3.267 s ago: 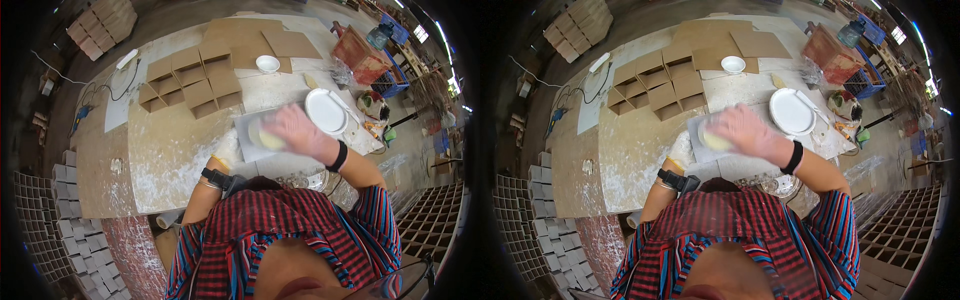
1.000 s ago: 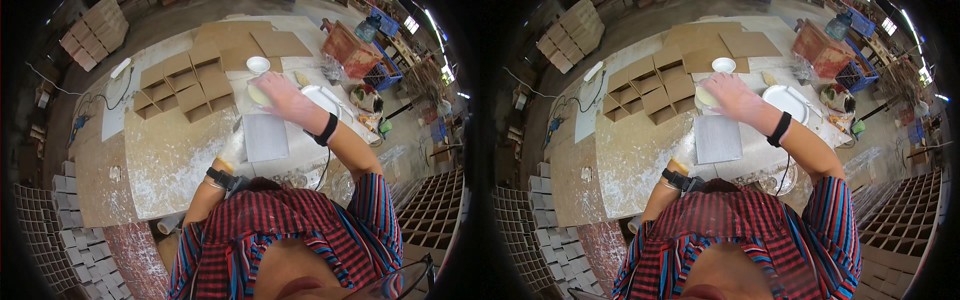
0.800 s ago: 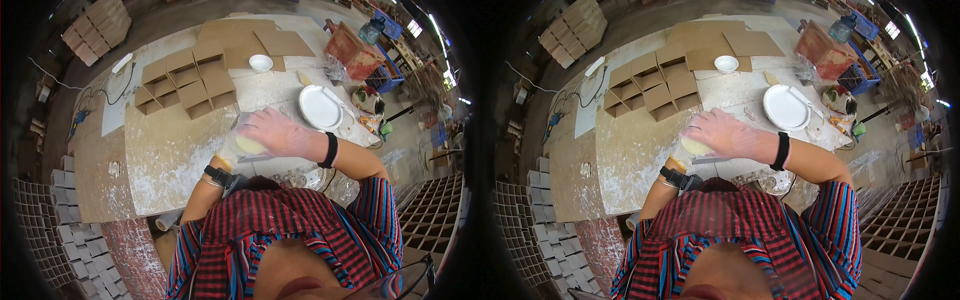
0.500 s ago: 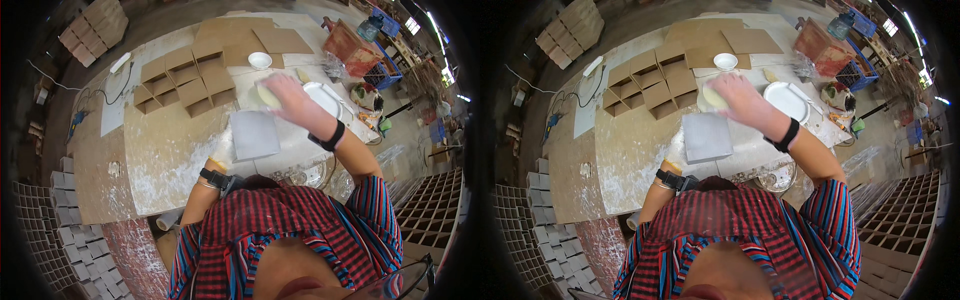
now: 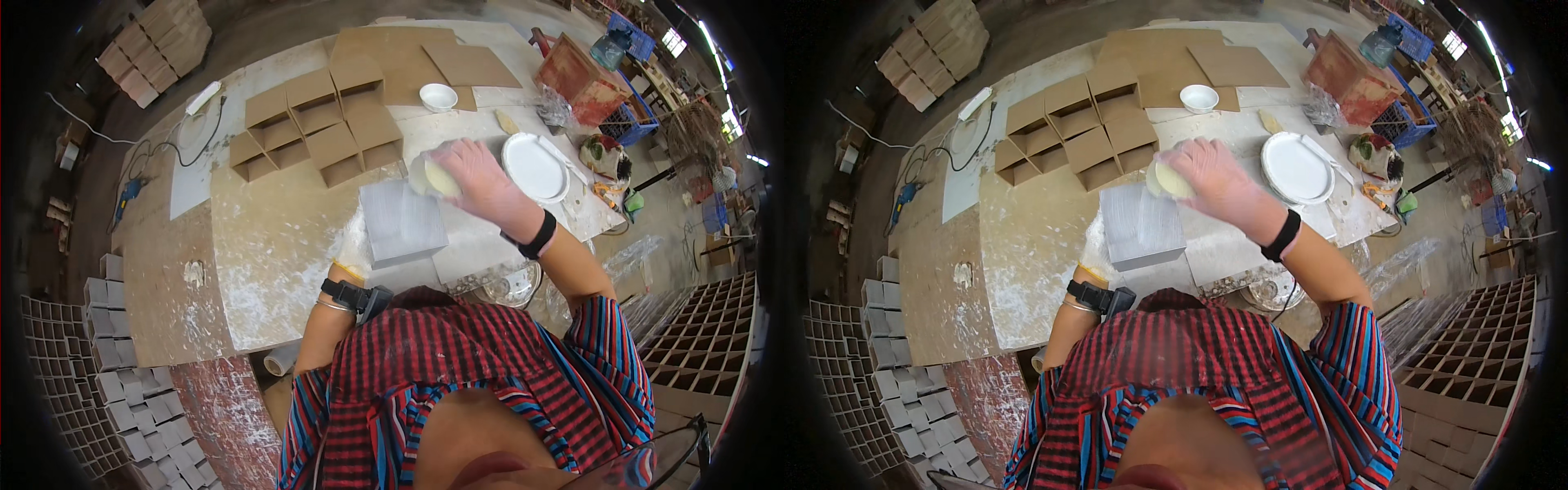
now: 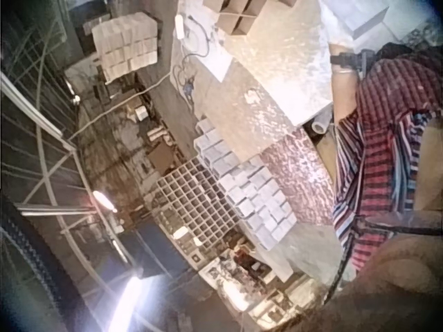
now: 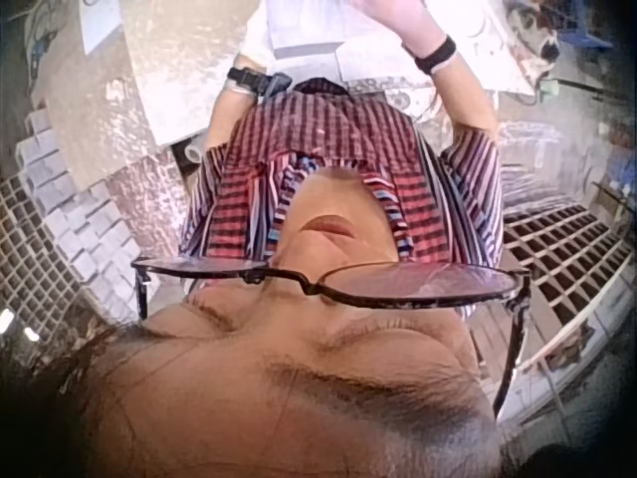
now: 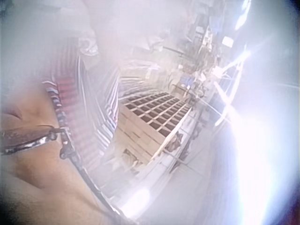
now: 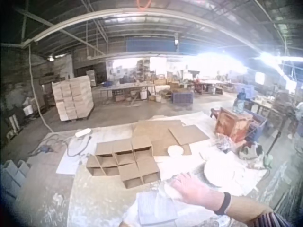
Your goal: The recorder applies a white adhesive or paste to small cardboard or wooden box components using a sponge applicator.
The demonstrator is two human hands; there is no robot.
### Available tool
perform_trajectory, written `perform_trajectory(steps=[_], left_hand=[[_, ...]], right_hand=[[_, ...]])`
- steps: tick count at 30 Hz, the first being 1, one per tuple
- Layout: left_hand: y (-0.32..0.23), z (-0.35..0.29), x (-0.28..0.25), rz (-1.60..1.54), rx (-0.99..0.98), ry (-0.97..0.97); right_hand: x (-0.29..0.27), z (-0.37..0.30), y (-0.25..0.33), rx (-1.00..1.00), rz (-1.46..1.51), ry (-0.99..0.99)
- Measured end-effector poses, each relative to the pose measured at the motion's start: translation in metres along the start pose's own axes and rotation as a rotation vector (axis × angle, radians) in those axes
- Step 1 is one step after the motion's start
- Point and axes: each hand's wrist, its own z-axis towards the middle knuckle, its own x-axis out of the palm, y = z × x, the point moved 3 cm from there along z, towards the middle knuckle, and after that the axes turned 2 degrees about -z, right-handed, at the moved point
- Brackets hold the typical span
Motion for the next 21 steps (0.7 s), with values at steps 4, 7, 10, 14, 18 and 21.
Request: perform_trajectory(steps=[4,7,10,14,18,21], left_hand=[[-0.011,0.002,-0.015,0.166,0.094,0.122],[-0.011,0.004,-0.032,0.326,0.061,0.108],[-0.008,0.002,-0.047,0.115,0.007,0.018],[-0.016,-0.018,-0.055,0.592,0.190,0.007],[-0.021,-0.029,-0.050,0.583,0.339,0.079],[-0.021,-0.033,-0.050,-0.111,0.160,0.026]], right_hand=[[0.001,-0.009,0.053,-0.202,0.162,0.145],[0.021,0.005,0.066,-0.264,0.104,0.200],[0.038,0.032,0.036,-0.131,0.073,0.058],[0.032,0.033,-0.003,0.239,0.255,-0.038],[0.006,0.014,0.001,0.414,0.536,-0.043],[-0.003,0.005,0.010,0.608,0.960,-0.034]])
